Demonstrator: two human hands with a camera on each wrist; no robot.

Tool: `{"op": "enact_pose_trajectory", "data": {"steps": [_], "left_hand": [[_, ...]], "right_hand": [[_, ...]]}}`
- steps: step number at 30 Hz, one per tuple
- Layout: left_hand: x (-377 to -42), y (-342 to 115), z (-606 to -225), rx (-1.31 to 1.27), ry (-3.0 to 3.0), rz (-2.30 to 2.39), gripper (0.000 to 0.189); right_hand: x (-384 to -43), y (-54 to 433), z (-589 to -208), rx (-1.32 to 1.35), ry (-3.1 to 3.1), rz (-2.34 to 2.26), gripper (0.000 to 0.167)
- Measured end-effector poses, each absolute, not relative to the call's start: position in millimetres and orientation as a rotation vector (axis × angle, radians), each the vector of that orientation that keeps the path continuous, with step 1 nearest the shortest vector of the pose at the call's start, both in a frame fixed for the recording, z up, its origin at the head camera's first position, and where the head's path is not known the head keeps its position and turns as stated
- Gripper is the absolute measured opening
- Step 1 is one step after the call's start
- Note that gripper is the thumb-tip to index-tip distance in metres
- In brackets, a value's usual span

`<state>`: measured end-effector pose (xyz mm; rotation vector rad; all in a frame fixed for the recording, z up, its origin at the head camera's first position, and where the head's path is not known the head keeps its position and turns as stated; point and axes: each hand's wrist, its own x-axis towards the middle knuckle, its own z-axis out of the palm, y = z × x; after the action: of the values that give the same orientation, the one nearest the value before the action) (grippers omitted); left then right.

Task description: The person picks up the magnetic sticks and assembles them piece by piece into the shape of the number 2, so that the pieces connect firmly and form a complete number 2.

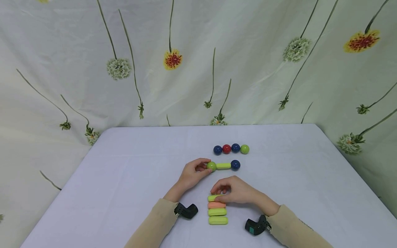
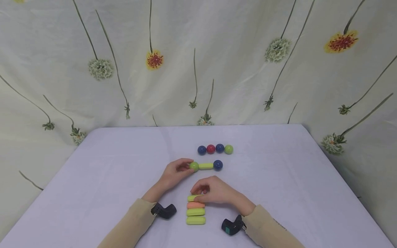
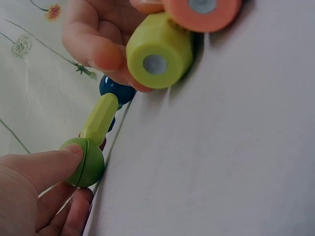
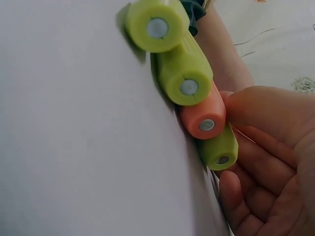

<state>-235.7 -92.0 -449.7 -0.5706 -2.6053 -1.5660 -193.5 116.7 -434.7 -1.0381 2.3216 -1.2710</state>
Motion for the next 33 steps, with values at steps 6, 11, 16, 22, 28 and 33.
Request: {"op": "enact_pose_trajectory", "data": {"steps": [6, 11, 16, 22, 28, 33], "left_hand": [[-236, -92, -450, -0.577, -2.606, -1.575, 0.033], [-237, -93, -450, -0.579, -2.6, -1.584, 0.033], [-237, -93, -450, -0.58, -2.594, -1.589, 0.032], [-237, -93, -450, -0.571, -2.6, -1.594, 0.033], [-237, -93, -450, -0.567, -2.608, -1.59, 0.032], [-236, -93, -450, -0.563, -2.613, -1.592, 0.032]], "right_hand": [[-195, 118, -434, -1.043, 2.344, -1.237, 0.015], [-196, 119, -432, -1.051, 2.357, -1.203, 0.012], [-198, 123, -431, -1.061, 2.372, -1.16, 0.011], [-200, 127, -429, -1.041, 2.371, -1.146, 0.013], [-204, 133, -428, -0.97, 2.395, -1.143, 0.02], [-210, 143, -427, -0.907, 2.395, -1.181, 0.025]]}}
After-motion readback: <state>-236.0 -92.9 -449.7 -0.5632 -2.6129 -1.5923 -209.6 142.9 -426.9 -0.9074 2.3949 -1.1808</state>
